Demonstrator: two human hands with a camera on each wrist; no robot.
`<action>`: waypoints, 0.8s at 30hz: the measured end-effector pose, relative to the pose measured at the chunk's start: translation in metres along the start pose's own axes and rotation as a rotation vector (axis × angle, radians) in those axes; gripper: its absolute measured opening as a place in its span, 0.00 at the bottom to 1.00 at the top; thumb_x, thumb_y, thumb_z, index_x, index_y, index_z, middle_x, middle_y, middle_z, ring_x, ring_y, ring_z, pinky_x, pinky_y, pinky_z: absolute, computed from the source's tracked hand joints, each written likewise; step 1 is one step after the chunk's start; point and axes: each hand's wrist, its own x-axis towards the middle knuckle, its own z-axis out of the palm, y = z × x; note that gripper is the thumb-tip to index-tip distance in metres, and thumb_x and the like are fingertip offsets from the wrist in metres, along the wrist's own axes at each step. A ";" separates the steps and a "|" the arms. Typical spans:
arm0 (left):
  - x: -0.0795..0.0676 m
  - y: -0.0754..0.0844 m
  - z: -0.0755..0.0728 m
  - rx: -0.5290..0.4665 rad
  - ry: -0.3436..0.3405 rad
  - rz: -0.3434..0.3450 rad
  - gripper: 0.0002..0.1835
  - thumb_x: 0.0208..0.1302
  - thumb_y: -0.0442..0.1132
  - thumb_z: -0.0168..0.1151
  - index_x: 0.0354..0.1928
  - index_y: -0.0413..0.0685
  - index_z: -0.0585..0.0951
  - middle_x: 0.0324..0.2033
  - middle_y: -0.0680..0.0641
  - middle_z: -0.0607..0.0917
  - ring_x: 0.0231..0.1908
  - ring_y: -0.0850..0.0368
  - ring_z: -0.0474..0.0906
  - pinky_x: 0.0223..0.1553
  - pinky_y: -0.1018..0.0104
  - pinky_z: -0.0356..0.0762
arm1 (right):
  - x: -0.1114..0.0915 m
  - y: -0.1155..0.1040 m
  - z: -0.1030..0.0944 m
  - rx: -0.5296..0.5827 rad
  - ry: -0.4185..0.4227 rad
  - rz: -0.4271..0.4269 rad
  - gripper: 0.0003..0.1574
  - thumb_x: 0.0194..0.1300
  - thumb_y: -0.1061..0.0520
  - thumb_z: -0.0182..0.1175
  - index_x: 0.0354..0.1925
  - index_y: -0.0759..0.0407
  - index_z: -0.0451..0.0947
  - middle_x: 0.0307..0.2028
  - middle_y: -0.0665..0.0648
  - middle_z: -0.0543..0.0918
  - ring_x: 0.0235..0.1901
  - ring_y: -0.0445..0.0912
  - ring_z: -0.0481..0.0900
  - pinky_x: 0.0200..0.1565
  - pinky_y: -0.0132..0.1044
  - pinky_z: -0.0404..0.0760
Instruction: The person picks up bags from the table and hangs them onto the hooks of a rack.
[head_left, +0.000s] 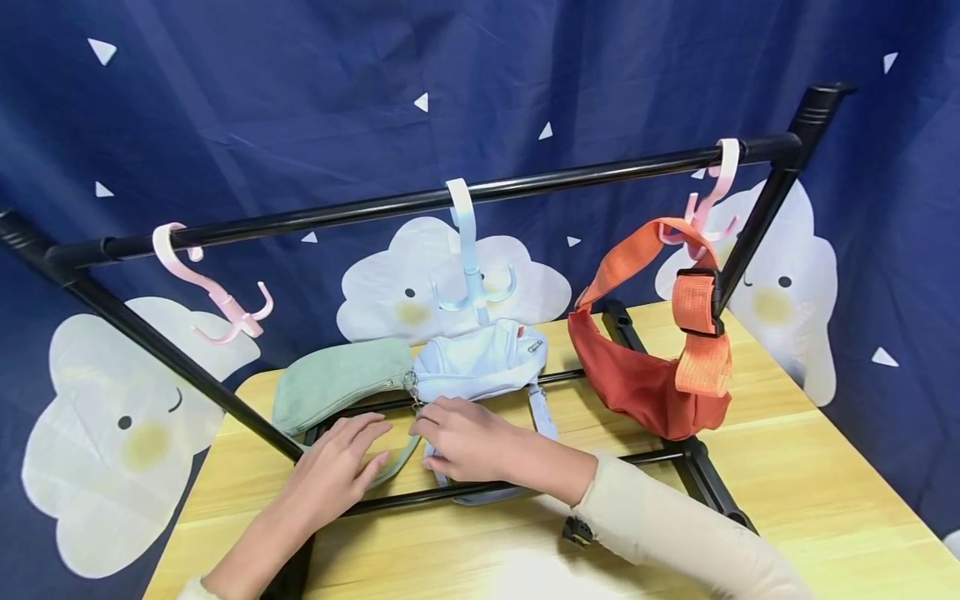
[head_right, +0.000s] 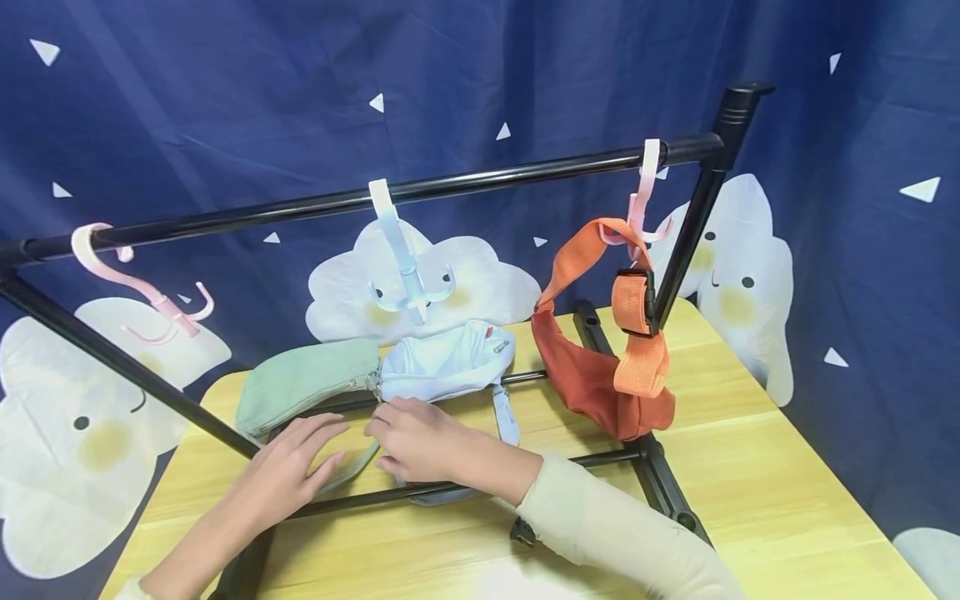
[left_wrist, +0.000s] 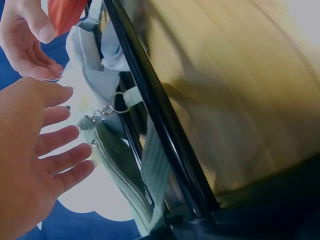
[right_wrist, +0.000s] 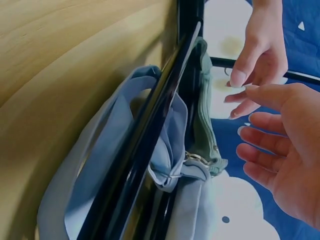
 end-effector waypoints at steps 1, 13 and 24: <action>-0.001 -0.001 0.000 0.003 -0.001 0.001 0.23 0.62 0.44 0.76 0.57 0.46 0.84 0.57 0.44 0.85 0.53 0.48 0.84 0.49 0.53 0.85 | 0.002 0.000 0.001 0.001 0.003 -0.004 0.27 0.72 0.39 0.63 0.60 0.52 0.81 0.56 0.48 0.84 0.55 0.41 0.82 0.59 0.31 0.80; -0.009 -0.008 0.006 0.013 -0.099 0.004 0.20 0.62 0.46 0.76 0.54 0.47 0.86 0.55 0.44 0.87 0.52 0.48 0.85 0.49 0.54 0.86 | 0.022 -0.003 0.013 -0.022 -0.022 -0.012 0.26 0.70 0.39 0.65 0.59 0.51 0.82 0.52 0.46 0.86 0.55 0.40 0.82 0.62 0.30 0.77; -0.016 -0.015 0.009 0.015 -0.135 -0.004 0.20 0.59 0.46 0.78 0.51 0.48 0.87 0.49 0.47 0.89 0.50 0.50 0.86 0.48 0.56 0.86 | 0.036 -0.003 0.031 -0.036 -0.040 -0.040 0.25 0.69 0.40 0.66 0.58 0.50 0.83 0.50 0.45 0.87 0.52 0.39 0.83 0.61 0.30 0.78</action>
